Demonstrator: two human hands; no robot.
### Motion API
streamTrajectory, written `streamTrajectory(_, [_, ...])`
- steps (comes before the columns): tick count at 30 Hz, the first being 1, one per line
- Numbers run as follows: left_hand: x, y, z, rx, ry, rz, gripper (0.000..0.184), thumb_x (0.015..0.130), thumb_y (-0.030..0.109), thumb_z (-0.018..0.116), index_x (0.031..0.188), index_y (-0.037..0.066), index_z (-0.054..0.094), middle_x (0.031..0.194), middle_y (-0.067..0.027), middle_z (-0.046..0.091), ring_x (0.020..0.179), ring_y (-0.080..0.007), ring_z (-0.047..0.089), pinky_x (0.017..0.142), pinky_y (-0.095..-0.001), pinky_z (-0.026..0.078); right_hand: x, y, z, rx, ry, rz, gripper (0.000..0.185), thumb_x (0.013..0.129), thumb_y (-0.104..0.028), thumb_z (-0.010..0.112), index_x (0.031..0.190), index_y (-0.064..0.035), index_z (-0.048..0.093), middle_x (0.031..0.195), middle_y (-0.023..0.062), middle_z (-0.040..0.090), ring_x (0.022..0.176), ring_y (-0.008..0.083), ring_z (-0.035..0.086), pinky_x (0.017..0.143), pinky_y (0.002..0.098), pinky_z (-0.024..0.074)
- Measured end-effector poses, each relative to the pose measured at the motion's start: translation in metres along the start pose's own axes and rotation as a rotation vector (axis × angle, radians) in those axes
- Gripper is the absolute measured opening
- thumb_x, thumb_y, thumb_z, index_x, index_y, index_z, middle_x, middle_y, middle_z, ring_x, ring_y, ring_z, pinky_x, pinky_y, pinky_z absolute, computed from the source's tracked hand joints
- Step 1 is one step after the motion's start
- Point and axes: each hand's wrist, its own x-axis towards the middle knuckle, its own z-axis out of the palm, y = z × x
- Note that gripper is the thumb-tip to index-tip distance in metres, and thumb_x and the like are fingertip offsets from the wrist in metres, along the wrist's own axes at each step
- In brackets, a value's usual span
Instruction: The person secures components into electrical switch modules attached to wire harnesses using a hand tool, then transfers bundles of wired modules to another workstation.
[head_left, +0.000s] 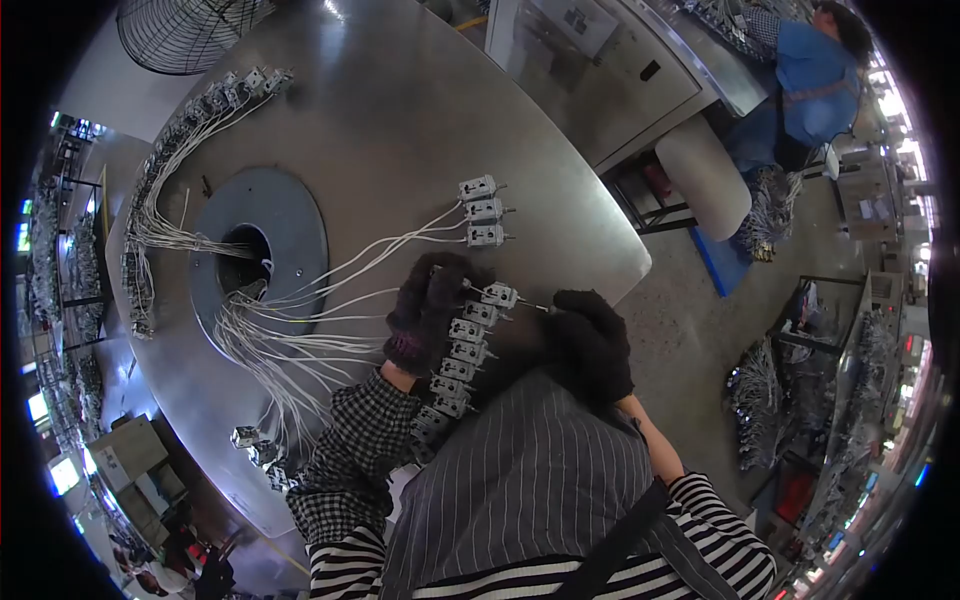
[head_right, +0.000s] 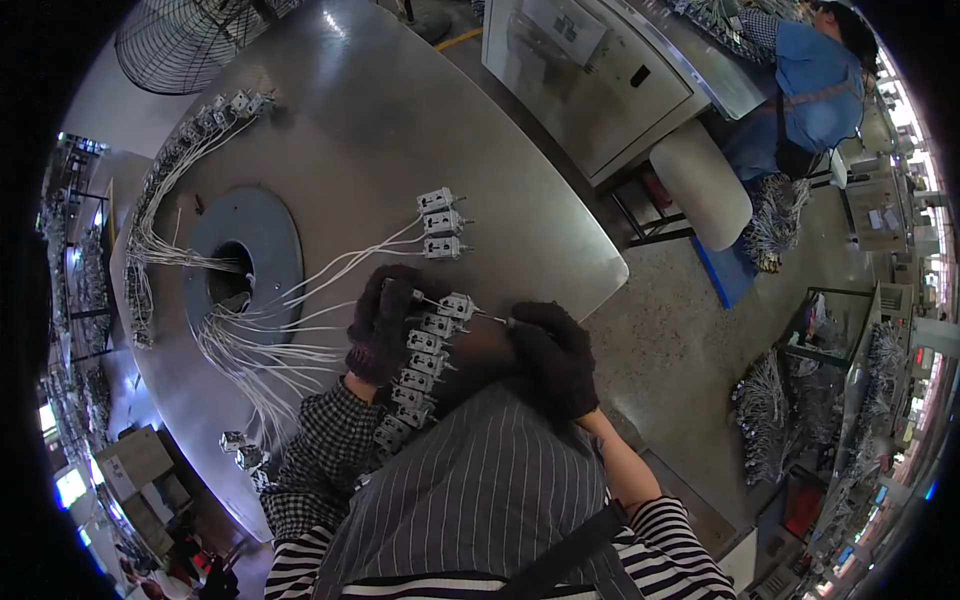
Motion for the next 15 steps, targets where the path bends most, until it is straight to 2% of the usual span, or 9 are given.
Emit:
streamTrajectory(1, [0.0, -0.001, -0.001, -0.106, -0.018, -0.078, 0.03, 0.108, 0.028, 0.045, 0.119, 0.001, 0.054, 0.105, -0.0116, 0.069, 0.102, -0.0191, 0.069, 0.087, -0.0313, 0.056, 0.001, -0.002, 0.001, -0.038, 0.002, -0.025, 0.021, 0.091, -0.009, 0.062, 0.111, -0.0059, 0.068, 0.118, 0.0139, 0.064, 0.109, 0.0284, 0.063, 0.091, 0.0371, 0.0531])
streamTrajectory(3, [0.0, -0.003, -0.001, -0.029, -0.013, -0.016, 0.03, 0.108, 0.028, 0.045, 0.12, 0.001, 0.053, 0.106, -0.012, 0.068, 0.103, -0.0202, 0.069, 0.087, -0.0322, 0.056, 0.006, -0.004, 0.005, -0.075, -0.001, -0.052, 0.02, 0.091, -0.007, 0.061, 0.11, -0.0064, 0.068, 0.118, 0.0142, 0.064, 0.109, 0.0295, 0.063, 0.091, 0.0378, 0.0534])
streamTrajectory(5, [-0.001, -0.003, 0.0, 0.048, -0.008, 0.043, 0.03, 0.108, 0.028, 0.045, 0.12, 0.001, 0.053, 0.106, -0.0125, 0.068, 0.103, -0.0213, 0.069, 0.087, -0.0331, 0.057, 0.01, -0.006, 0.009, 0.185, -0.004, 0.116, 0.02, 0.089, -0.008, 0.063, 0.108, -0.0045, 0.068, 0.116, 0.0149, 0.064, 0.108, 0.0301, 0.064, 0.089, 0.0385, 0.0538])
streamTrajectory(6, [-0.002, -0.002, 0.0, 0.051, 0.0, 0.046, 0.031, 0.108, 0.028, 0.044, 0.121, 0.001, 0.053, 0.106, -0.0125, 0.068, 0.103, -0.0216, 0.068, 0.088, -0.0336, 0.057, 0.011, -0.005, 0.009, 0.185, -0.006, 0.115, 0.02, 0.089, -0.008, 0.063, 0.108, -0.0045, 0.068, 0.116, 0.0149, 0.064, 0.108, 0.0301, 0.064, 0.089, 0.0385, 0.0538])
streamTrajectory(8, [-0.001, -0.002, -0.001, 0.054, 0.01, 0.051, 0.031, 0.108, 0.028, 0.044, 0.121, 0.001, 0.052, 0.106, -0.0126, 0.068, 0.104, -0.0219, 0.068, 0.088, -0.034, 0.057, 0.014, -0.003, 0.009, -0.122, 0.016, -0.137, 0.022, 0.087, -0.008, 0.064, 0.108, -0.0027, 0.067, 0.114, 0.0159, 0.064, 0.105, 0.0299, 0.065, 0.086, 0.0379, 0.054])
streamTrajectory(9, [-0.001, -0.005, -0.002, -0.063, -0.001, -0.014, 0.031, 0.108, 0.028, 0.045, 0.121, 0.001, 0.052, 0.107, -0.0128, 0.068, 0.104, -0.0218, 0.068, 0.088, -0.0338, 0.056, 0.014, -0.001, 0.011, -0.123, 0.015, -0.138, 0.022, 0.087, -0.008, 0.064, 0.108, -0.0027, 0.067, 0.114, 0.0159, 0.064, 0.105, 0.0299, 0.065, 0.086, 0.0379, 0.054])
streamTrajectory(12, [-0.001, -0.004, -0.002, -0.187, -0.016, -0.107, 0.03, 0.107, 0.027, 0.046, 0.122, 0.002, 0.053, 0.108, -0.0132, 0.069, 0.105, -0.0215, 0.068, 0.089, -0.0336, 0.056, 0.013, -0.001, 0.016, -0.001, 0.002, -0.041, 0.023, 0.084, -0.008, 0.065, 0.107, -0.002, 0.067, 0.114, 0.0173, 0.063, 0.101, 0.0306, 0.065, 0.084, 0.038, 0.0543])
streamTrajectory(14, [-0.002, -0.004, -0.003, -0.192, -0.021, -0.133, 0.029, 0.107, 0.027, 0.047, 0.122, 0.002, 0.053, 0.109, -0.0134, 0.069, 0.105, -0.0213, 0.068, 0.089, -0.0335, 0.055, 0.014, -0.009, 0.018, 0.28, 0.058, 0.281, 0.024, 0.084, -0.009, 0.067, 0.106, -0.0027, 0.067, 0.112, 0.0181, 0.064, 0.1, 0.0317, 0.065, 0.082, 0.039, 0.0545])
streamTrajectory(15, [-0.003, -0.005, -0.003, -0.232, -0.034, -0.135, 0.029, 0.107, 0.026, 0.047, 0.122, 0.003, 0.053, 0.109, -0.0135, 0.069, 0.104, -0.0208, 0.068, 0.089, -0.0333, 0.055, 0.013, -0.006, 0.019, 0.28, 0.06, 0.281, 0.024, 0.084, -0.009, 0.067, 0.106, -0.0027, 0.067, 0.112, 0.0181, 0.064, 0.1, 0.0317, 0.065, 0.082, 0.039, 0.0545])
